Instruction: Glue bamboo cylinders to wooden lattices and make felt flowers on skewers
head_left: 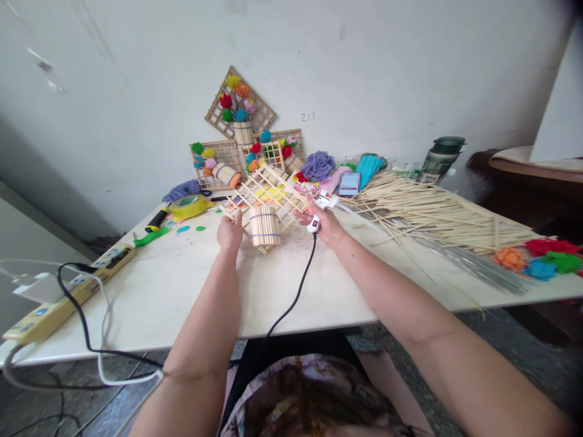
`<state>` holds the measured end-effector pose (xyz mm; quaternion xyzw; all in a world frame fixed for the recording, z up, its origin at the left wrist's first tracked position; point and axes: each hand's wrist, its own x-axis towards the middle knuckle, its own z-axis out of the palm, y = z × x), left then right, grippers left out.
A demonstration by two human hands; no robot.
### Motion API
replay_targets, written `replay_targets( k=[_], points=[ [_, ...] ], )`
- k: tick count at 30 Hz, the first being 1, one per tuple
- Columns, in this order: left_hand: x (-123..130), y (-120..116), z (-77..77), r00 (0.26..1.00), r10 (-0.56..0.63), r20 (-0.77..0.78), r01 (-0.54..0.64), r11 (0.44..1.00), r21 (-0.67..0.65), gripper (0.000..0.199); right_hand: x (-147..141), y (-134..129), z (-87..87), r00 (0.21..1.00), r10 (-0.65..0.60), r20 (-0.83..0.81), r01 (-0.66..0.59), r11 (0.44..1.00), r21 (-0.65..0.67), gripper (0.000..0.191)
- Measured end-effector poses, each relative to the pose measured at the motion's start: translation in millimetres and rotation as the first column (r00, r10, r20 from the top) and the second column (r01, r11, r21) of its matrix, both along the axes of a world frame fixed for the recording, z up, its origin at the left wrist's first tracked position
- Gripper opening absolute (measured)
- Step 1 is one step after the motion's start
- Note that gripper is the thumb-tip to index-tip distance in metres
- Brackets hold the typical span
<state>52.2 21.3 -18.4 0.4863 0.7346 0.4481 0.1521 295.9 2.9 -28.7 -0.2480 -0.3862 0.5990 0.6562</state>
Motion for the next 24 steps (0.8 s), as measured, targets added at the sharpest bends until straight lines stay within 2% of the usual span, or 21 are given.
replay_targets(
  k=[3,9,13,17,21,24],
  points=[
    [2,-1,0.5,0.99,0.071,-0.124,-0.068,0.997,0.028,0.034,0,0,-1.1,1.0,0.012,0.0,-0.012,1.0,0.01,0.045],
    [1,-3,2.5,0.977,0.11,-0.182,-0.1,0.993,0.063,0.036,2,1,-2.0,1.0,-0.007,0.019,0.007,1.0,0.001,0.047],
    [-4,-2,2.0,0.964,0.136,-0.229,-0.132,0.991,0.031,0.036,1,0,-0.5,1.0,0.013,0.024,-0.012,1.0,-0.019,0.047],
    [-10,-2,-0.7,0.941,0.148,-0.305,-0.17,0.984,-0.048,0.032,-4,-3,-1.6,0.997,0.049,0.061,-0.044,0.996,-0.081,0.038],
    [-16,0,-7.5,0.909,0.123,-0.399,-0.162,0.985,-0.065,0.028,-8,-2,-6.6,0.992,0.088,0.095,-0.068,0.978,-0.196,0.033],
    [-18,2,-12.9,0.905,0.117,-0.409,-0.164,0.983,-0.081,0.025,-9,-1,-9.9,0.99,0.112,0.085,-0.087,0.961,-0.261,0.032]
  ],
)
